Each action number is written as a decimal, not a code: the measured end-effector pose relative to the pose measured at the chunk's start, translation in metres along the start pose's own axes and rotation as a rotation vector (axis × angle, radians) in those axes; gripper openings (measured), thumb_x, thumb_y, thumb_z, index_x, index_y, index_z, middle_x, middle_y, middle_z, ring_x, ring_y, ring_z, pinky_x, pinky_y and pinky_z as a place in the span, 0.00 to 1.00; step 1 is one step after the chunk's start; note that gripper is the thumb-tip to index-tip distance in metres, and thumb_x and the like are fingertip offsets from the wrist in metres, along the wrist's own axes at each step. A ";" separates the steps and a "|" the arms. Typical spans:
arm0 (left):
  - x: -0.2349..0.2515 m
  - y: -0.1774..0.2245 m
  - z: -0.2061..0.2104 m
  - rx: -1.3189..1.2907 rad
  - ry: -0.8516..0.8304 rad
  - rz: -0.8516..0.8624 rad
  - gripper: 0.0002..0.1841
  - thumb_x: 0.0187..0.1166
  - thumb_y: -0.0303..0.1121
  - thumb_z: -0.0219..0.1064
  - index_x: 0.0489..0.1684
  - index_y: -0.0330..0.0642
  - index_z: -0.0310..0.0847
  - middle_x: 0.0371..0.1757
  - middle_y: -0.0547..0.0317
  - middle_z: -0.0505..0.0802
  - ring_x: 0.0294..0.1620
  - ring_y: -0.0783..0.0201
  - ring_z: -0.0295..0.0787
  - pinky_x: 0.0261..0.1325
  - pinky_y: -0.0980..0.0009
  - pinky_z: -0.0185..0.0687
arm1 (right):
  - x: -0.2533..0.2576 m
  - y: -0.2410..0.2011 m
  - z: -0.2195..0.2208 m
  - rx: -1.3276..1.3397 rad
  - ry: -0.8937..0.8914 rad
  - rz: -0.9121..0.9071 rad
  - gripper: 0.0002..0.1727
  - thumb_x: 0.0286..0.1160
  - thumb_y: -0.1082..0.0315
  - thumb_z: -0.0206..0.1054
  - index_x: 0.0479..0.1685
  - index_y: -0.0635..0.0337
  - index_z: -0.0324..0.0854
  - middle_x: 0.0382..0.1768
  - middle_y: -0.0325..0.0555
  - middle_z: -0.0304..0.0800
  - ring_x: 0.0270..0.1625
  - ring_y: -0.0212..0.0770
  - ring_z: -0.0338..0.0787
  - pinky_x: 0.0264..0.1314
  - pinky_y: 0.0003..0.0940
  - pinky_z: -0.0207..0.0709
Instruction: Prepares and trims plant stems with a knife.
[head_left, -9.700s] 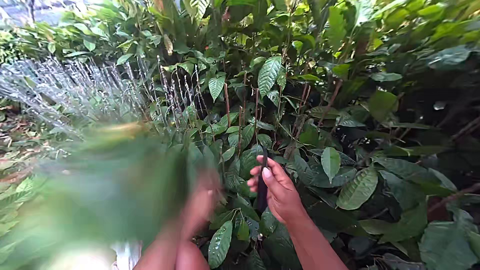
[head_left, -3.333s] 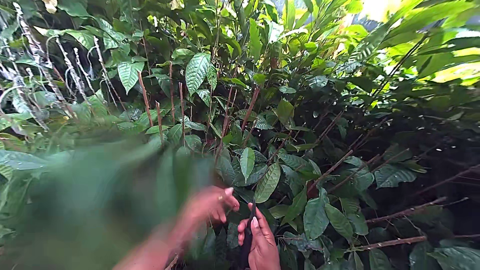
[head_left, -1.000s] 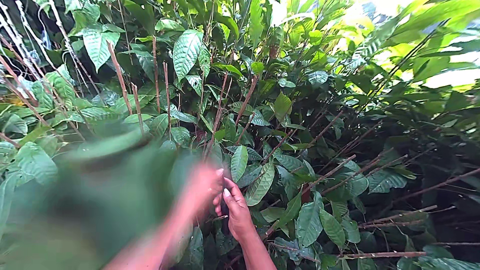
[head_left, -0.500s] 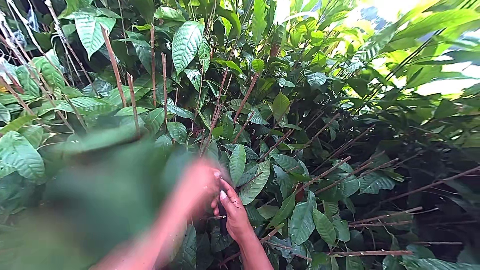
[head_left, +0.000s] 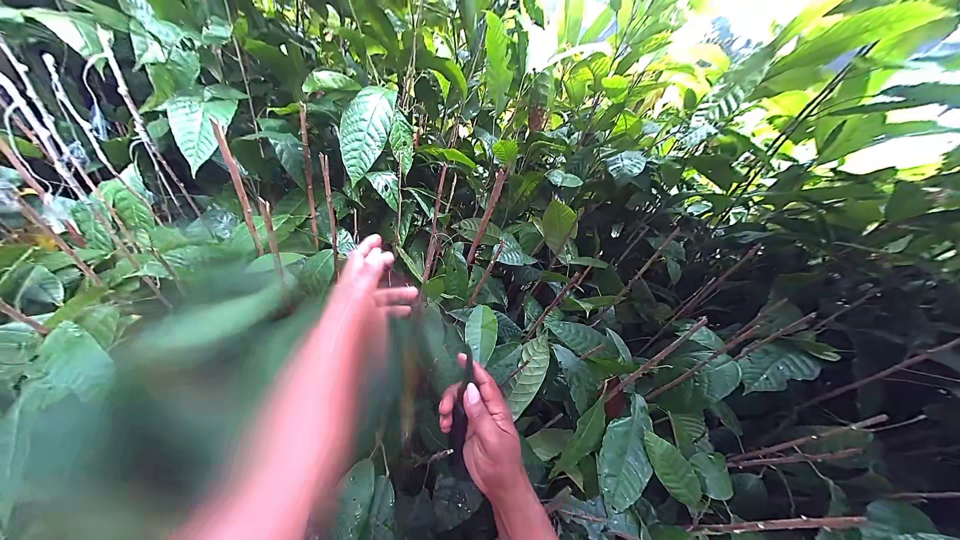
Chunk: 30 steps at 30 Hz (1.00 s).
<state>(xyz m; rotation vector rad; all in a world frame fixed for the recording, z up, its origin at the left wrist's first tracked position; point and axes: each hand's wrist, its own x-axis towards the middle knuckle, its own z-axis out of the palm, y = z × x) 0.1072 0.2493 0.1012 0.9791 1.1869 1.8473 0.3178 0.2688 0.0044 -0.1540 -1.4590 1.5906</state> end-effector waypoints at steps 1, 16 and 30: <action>0.010 -0.011 0.000 0.020 -0.026 -0.116 0.29 0.94 0.55 0.41 0.91 0.56 0.54 0.73 0.49 0.82 0.54 0.48 0.93 0.52 0.51 0.92 | 0.005 -0.001 0.006 -0.014 -0.024 0.019 0.27 0.92 0.65 0.50 0.85 0.71 0.59 0.37 0.40 0.88 0.36 0.31 0.87 0.43 0.26 0.84; -0.049 -0.032 -0.006 0.038 -0.167 -0.240 0.20 0.94 0.40 0.53 0.43 0.32 0.85 0.41 0.51 0.94 0.38 0.62 0.94 0.49 0.65 0.92 | 0.024 0.014 0.028 -0.090 -0.028 0.210 0.25 0.89 0.67 0.49 0.81 0.69 0.62 0.34 0.45 0.88 0.29 0.31 0.86 0.32 0.24 0.82; -0.048 -0.032 -0.001 0.016 -0.162 -0.316 0.17 0.92 0.35 0.57 0.34 0.34 0.84 0.33 0.54 0.95 0.31 0.63 0.95 0.43 0.67 0.94 | 0.017 0.017 0.014 -0.102 -0.079 0.244 0.27 0.88 0.66 0.50 0.83 0.66 0.58 0.32 0.42 0.87 0.28 0.31 0.86 0.31 0.23 0.81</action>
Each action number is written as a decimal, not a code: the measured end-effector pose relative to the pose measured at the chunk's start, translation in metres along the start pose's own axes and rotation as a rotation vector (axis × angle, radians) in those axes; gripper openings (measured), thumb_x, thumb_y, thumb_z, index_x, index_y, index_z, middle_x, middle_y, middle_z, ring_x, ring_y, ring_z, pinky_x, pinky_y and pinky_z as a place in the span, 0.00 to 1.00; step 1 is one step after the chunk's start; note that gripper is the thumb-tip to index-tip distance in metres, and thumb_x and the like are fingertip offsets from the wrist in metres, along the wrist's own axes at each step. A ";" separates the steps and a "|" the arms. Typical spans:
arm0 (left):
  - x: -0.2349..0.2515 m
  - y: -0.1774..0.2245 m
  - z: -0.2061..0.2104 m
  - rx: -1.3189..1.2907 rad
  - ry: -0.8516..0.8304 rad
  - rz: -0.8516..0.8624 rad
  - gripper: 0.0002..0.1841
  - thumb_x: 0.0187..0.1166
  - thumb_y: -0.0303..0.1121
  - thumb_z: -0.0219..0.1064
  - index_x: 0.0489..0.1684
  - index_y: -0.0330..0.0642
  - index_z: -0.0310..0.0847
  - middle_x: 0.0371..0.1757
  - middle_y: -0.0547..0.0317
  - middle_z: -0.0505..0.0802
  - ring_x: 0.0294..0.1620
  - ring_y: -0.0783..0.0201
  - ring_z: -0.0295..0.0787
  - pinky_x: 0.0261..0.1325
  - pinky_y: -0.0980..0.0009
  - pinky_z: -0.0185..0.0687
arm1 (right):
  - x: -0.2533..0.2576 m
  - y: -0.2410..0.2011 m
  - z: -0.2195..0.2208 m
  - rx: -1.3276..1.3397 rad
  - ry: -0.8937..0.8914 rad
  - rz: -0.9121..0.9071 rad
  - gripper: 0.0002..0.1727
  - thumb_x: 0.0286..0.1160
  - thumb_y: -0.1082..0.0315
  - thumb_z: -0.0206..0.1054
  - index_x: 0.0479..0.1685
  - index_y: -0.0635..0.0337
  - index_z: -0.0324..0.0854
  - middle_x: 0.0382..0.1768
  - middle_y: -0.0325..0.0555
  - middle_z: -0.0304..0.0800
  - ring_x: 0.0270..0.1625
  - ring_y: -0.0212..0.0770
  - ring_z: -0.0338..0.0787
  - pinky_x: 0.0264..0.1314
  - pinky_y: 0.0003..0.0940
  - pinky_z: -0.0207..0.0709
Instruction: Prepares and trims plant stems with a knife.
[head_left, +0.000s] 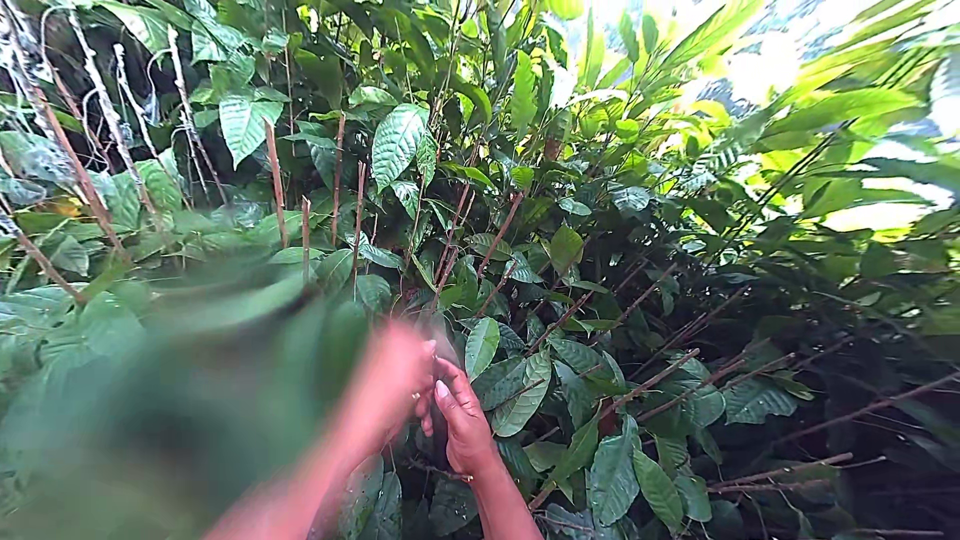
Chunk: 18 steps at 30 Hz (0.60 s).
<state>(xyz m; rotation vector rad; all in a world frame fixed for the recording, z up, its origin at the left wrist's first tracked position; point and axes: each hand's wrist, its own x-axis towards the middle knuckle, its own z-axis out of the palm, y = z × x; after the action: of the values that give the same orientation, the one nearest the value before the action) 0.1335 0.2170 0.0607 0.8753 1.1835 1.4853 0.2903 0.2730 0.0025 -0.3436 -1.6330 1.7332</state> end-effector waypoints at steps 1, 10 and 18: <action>0.000 0.001 0.001 0.004 0.000 -0.005 0.16 0.91 0.35 0.58 0.35 0.34 0.84 0.33 0.54 0.95 0.32 0.63 0.95 0.43 0.67 0.94 | 0.000 0.000 -0.001 -0.001 -0.001 0.007 0.27 0.88 0.66 0.50 0.84 0.66 0.58 0.32 0.41 0.87 0.28 0.31 0.86 0.31 0.23 0.81; 0.006 0.000 0.006 0.050 0.092 -0.060 0.12 0.88 0.26 0.60 0.64 0.31 0.69 0.39 0.49 0.88 0.31 0.60 0.93 0.39 0.65 0.94 | 0.001 0.013 -0.009 -0.021 0.003 0.069 0.31 0.90 0.66 0.50 0.90 0.67 0.54 0.40 0.46 0.89 0.29 0.30 0.84 0.28 0.22 0.78; 0.019 0.053 -0.001 0.165 0.272 0.390 0.26 0.92 0.39 0.52 0.83 0.31 0.61 0.69 0.42 0.86 0.56 0.56 0.92 0.58 0.60 0.89 | -0.006 -0.034 0.006 0.163 0.093 -0.242 0.32 0.91 0.60 0.52 0.89 0.67 0.53 0.36 0.43 0.91 0.33 0.33 0.89 0.37 0.28 0.85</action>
<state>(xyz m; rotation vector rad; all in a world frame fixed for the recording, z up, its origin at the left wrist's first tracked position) 0.1142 0.2346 0.1103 1.0869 1.4060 1.8869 0.3017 0.2626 0.0344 -0.1395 -1.3945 1.6284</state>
